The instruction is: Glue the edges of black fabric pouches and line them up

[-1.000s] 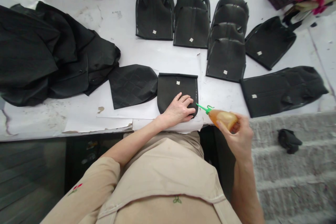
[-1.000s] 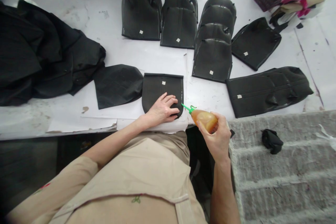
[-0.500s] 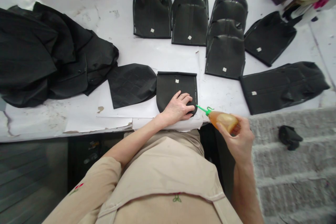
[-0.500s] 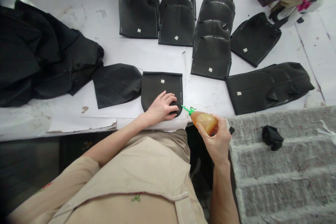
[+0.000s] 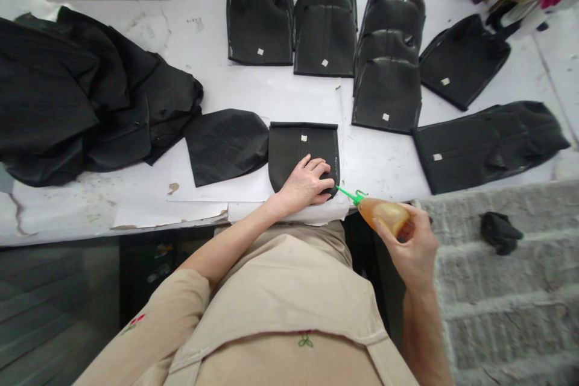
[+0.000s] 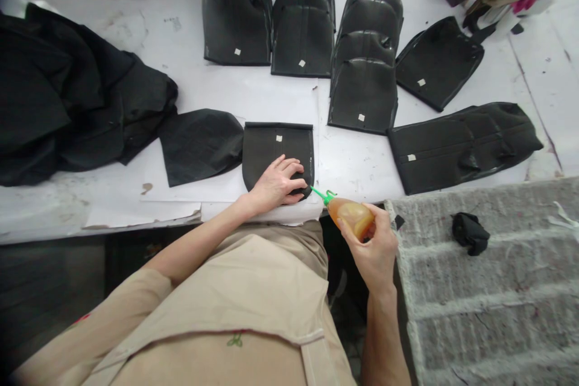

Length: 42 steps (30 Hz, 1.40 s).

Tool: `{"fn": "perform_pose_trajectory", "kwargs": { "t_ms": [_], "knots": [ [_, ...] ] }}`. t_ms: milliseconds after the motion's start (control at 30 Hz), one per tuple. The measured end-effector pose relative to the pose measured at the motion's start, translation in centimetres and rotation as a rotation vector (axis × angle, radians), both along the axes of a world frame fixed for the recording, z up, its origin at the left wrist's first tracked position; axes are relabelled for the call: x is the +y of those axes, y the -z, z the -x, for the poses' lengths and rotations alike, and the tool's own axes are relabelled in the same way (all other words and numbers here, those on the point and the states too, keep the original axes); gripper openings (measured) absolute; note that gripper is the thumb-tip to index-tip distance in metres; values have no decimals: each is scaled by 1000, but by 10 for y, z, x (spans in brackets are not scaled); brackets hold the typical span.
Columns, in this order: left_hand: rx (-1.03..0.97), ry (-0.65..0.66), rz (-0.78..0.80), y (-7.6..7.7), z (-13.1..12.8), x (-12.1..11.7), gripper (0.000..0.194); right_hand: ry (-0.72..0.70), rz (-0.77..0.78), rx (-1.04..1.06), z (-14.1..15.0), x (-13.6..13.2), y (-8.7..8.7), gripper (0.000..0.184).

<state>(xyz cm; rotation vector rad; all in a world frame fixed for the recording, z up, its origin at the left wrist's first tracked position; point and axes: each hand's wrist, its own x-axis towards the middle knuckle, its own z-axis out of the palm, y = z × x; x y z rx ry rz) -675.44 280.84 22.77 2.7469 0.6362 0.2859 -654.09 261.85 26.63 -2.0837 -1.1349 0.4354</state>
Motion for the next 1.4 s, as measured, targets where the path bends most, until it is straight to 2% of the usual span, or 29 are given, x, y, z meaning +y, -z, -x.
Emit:
{"fn": "perform_pose_trajectory", "kwargs": {
  "t_ms": [367,733,1133,1400],
  "knots": [
    [3,-11,20,0,0,0,18,0,2,111,7,-11,-3,55],
    [6,-27,64,-1,0,1,22,-10,23,166,4,-19,7,56],
    [-17,-40,91,-1,1,1,28,2,-64,273,2,-14,24,57],
    [-23,-43,104,-2,1,2,27,7,-130,278,-1,-15,27,57]
  ]
}}
